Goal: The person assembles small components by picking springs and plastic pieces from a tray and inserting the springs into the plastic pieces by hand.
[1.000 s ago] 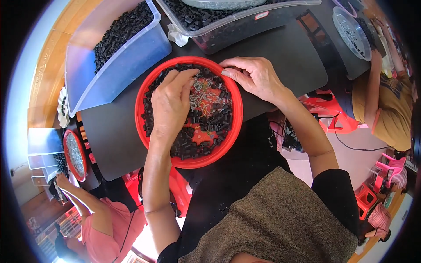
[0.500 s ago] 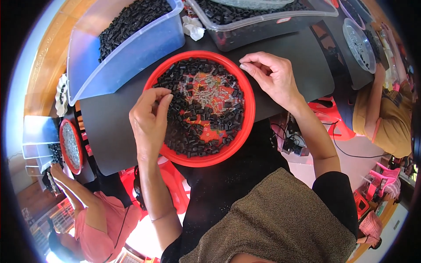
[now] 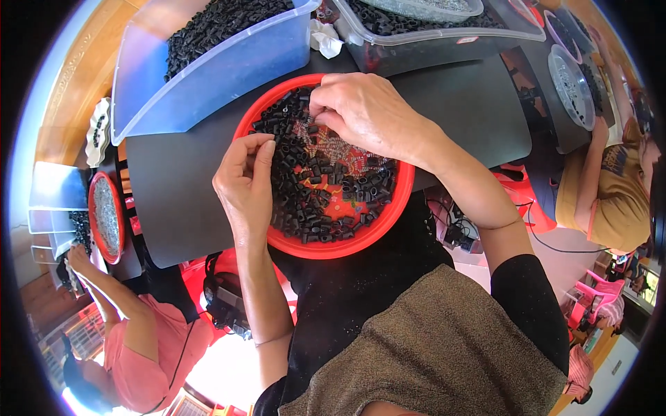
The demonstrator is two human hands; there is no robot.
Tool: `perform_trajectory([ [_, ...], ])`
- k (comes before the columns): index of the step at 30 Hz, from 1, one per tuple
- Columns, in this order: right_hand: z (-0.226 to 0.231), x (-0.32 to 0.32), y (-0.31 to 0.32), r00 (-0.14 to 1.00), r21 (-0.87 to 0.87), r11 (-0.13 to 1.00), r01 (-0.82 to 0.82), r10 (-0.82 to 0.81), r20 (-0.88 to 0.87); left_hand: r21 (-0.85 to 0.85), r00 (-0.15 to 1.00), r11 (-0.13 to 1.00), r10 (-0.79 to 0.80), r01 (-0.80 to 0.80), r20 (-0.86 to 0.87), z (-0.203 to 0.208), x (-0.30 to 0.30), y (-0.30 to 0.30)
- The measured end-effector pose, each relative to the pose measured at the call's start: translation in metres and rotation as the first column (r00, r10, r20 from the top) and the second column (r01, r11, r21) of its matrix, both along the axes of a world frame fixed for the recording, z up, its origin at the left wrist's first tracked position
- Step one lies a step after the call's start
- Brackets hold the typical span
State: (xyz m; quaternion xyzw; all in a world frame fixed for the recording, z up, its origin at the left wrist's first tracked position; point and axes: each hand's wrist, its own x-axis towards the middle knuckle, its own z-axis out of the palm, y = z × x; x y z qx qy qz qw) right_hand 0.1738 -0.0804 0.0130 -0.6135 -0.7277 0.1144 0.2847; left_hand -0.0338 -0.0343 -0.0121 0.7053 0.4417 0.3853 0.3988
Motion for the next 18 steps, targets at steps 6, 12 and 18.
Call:
perform_trajectory([
  [6, -0.013, -0.008, 0.013, 0.977, -0.112, 0.993, -0.023, 0.046, 0.21, -0.057, 1.0, 0.998, 0.008, -0.007, 0.01, 0.003, 0.0, 0.001],
  [12, -0.004, -0.005, 0.02, 0.971, -0.184, 0.982, -0.049, 0.09, 0.221, -0.035, 0.999, 0.999, -0.039, 0.04, 0.038, -0.001, -0.002, 0.003],
  [18, 0.029, -0.003, 0.016, 0.974, -0.158, 0.983, -0.093, 0.057, -0.217, -0.23, 0.957, 0.956, -0.12, 0.184, 0.265, 0.025, 0.015, -0.003],
])
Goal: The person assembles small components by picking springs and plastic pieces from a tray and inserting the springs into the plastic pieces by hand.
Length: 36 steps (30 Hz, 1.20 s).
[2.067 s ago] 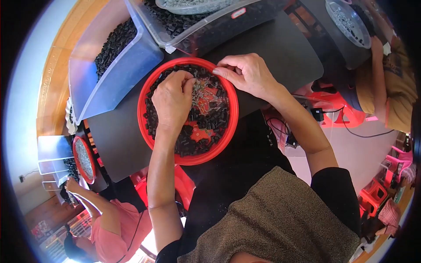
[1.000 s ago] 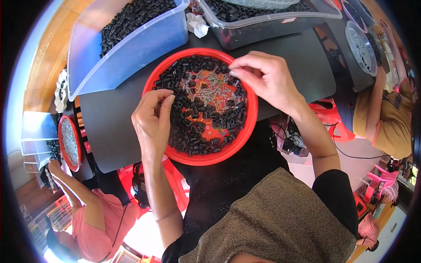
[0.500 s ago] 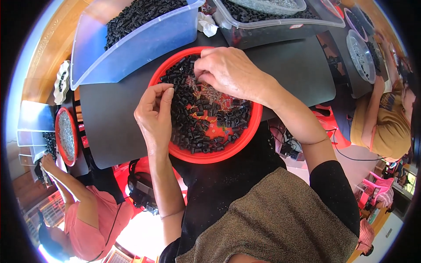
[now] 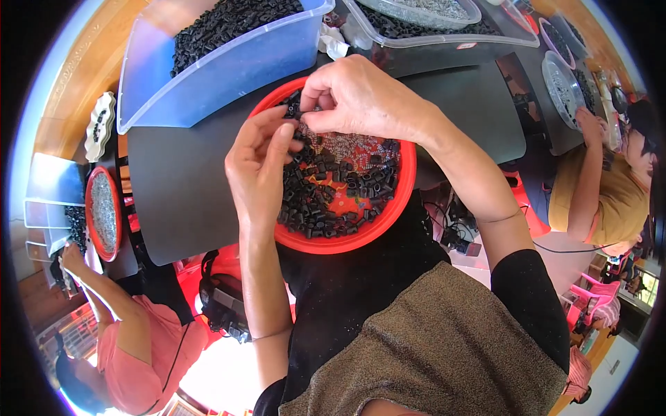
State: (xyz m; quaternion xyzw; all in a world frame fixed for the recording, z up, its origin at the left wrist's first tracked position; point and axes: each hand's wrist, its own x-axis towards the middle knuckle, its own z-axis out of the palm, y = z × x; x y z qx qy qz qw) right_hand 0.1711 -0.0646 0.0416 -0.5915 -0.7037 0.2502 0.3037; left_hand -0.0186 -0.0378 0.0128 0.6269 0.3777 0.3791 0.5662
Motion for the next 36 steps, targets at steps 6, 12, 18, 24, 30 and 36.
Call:
perform_trajectory([
  [6, 0.001, 0.001, -0.001, 0.993, 0.14, 0.986, -0.086, 0.097, -0.072, -0.116, 0.977, 0.993, -0.012, 0.037, 0.212, -0.01, 0.006, 0.007],
  [12, -0.019, 0.021, -0.02, 0.958, 0.078, 0.997, -0.01, -0.013, 0.285, -0.154, 0.969, 0.988, 0.007, 0.032, 0.246, -0.014, -0.005, 0.004],
  [18, -0.027, 0.009, -0.021, 0.867, -0.033, 0.999, 0.039, -0.018, 0.498, -0.243, 0.958, 0.968, 0.002, 0.071, 0.288, -0.014, -0.013, -0.006],
  [24, -0.022, 0.003, -0.015, 0.802, -0.034, 0.999, 0.0, 0.02, 0.597, -0.285, 0.913, 0.944, -0.041, 0.169, 0.406, -0.026, -0.022, -0.014],
  [30, -0.011, 0.004, -0.023, 0.964, 0.027, 0.999, 0.022, -0.028, 0.263, -0.307, 0.926, 0.943, -0.002, 0.128, 0.379, -0.028, -0.021, -0.018],
  [36, 0.0, -0.016, -0.037, 0.911, -0.104, 0.994, 0.012, -0.054, -0.409, -0.244, 0.93, 0.963, -0.018, 0.115, 0.367, -0.027, -0.021, -0.02],
])
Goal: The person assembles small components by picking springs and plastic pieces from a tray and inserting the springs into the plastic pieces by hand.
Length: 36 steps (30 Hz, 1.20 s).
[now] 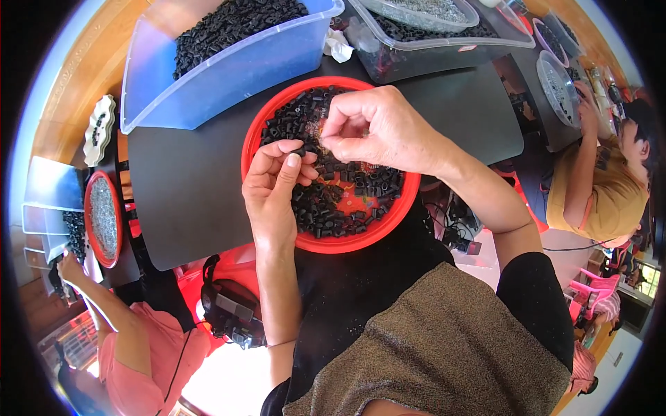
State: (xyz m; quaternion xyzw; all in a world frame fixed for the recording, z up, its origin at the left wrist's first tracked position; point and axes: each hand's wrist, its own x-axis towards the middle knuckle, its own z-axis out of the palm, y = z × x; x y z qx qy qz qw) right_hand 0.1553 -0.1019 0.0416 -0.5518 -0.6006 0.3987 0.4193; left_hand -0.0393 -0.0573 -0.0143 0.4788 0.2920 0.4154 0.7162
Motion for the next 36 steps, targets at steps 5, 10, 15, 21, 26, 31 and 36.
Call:
perform_trajectory([
  [5, -0.009, -0.004, 0.003, 1.0, 0.119, 0.993, 0.014, -0.012, -0.021, 0.053, 0.998, 0.998, 0.043, -0.04, -0.052, 0.001, 0.003, -0.002],
  [10, -0.023, -0.016, 0.004, 0.993, 0.368, 0.93, -0.006, -0.037, 0.109, 0.086, 0.992, 0.995, 0.05, -0.04, -0.118, 0.004, 0.003, -0.003],
  [15, -0.03, -0.022, 0.003, 0.985, 0.413, 0.91, -0.022, -0.052, 0.166, 0.08, 0.984, 0.995, 0.078, -0.066, -0.157, 0.007, 0.004, -0.003],
  [21, -0.018, -0.017, 0.006, 0.988, 0.406, 0.914, 0.013, -0.074, 0.135, 0.074, 0.995, 0.993, 0.093, -0.092, -0.019, 0.004, 0.004, -0.004],
  [26, -0.013, -0.018, 0.007, 0.994, 0.307, 0.949, 0.075, -0.095, 0.049, 0.082, 0.99, 0.993, 0.095, -0.087, -0.105, 0.002, 0.002, -0.005],
  [31, -0.013, -0.019, 0.01, 0.997, 0.269, 0.962, 0.043, -0.057, 0.047, 0.072, 0.988, 0.99, 0.126, -0.12, -0.087, 0.006, 0.003, -0.006],
  [36, -0.003, -0.014, 0.009, 0.992, 0.2, 0.98, -0.02, -0.005, 0.123, 0.11, 0.985, 0.991, 0.097, -0.082, -0.141, 0.002, 0.001, -0.005],
])
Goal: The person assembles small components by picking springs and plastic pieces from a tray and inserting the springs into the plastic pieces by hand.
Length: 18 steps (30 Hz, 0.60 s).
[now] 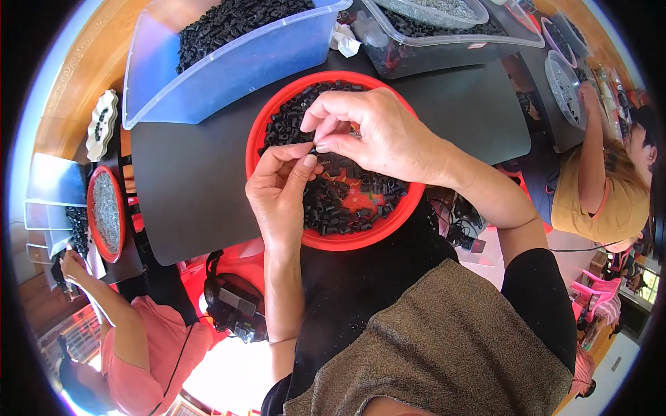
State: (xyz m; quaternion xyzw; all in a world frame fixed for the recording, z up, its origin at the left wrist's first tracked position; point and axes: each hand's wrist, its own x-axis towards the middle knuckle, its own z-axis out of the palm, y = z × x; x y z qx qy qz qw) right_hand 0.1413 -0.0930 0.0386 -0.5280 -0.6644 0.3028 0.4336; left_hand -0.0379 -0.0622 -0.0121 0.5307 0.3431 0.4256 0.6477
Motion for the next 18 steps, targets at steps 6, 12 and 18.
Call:
perform_trajectory([
  [6, 0.004, 0.011, 0.004, 0.96, -0.278, 0.952, -0.127, 0.047, -0.276, -0.034, 0.996, 0.996, -0.078, 0.08, 0.047, 0.001, 0.0, -0.001],
  [12, -0.012, 0.015, 0.007, 0.926, -0.358, 0.927, -0.11, -0.035, -0.377, -0.016, 0.995, 0.996, -0.086, 0.087, 0.048, 0.003, 0.002, 0.0],
  [18, -0.001, 0.048, 0.007, 0.993, -0.201, 0.978, 0.062, -0.041, 0.106, -0.06, 0.988, 0.997, -0.048, 0.058, 0.148, -0.001, -0.002, 0.003],
])
